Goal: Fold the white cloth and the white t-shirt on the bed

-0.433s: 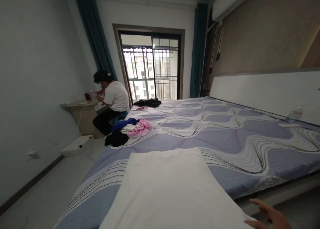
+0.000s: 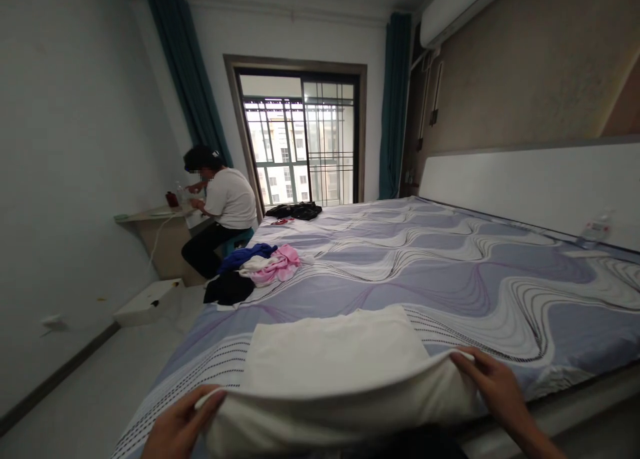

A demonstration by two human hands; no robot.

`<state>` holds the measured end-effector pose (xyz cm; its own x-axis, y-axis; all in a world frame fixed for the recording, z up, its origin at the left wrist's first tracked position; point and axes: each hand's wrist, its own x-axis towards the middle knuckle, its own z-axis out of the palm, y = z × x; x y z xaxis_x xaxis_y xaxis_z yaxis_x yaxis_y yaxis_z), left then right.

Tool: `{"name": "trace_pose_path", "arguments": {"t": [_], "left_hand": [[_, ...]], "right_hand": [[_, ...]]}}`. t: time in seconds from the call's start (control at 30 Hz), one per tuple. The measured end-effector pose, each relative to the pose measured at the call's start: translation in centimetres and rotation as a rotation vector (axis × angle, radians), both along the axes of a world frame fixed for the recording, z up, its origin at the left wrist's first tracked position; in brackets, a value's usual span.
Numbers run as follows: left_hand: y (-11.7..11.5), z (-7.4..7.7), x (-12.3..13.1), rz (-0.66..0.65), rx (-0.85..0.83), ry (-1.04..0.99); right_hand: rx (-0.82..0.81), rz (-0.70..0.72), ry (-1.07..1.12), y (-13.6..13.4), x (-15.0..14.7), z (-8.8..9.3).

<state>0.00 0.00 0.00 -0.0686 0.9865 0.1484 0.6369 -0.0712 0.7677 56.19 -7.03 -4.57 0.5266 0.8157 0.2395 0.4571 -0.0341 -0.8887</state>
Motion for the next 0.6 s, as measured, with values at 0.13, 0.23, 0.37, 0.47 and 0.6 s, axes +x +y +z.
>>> {"name": "trace_pose_path", "arguments": {"t": [0.13,0.23,0.37,0.47,0.6], "left_hand": [[7.6,0.1,2.3,-0.025,0.018,0.027],[12.3,-2.8,3.0,-0.041,0.049,-0.004],[16.3,-7.0,3.0,0.04,0.048,0.008],[17.8,-8.1,3.0,0.069,0.039,0.017],[19.2,-8.4,2.8,0.089,0.018,-0.028]], "right_hand": [[0.019,0.151,0.002,8.0,-0.2,0.4],[0.002,0.274,-0.053,13.0,0.0,-1.5],[-0.043,0.227,-0.078,16.9,0.6,-5.9],[-0.048,0.19,-0.017,17.8,1.1,-7.8],[-0.081,0.201,0.044,18.4,1.7,-7.7]]}}
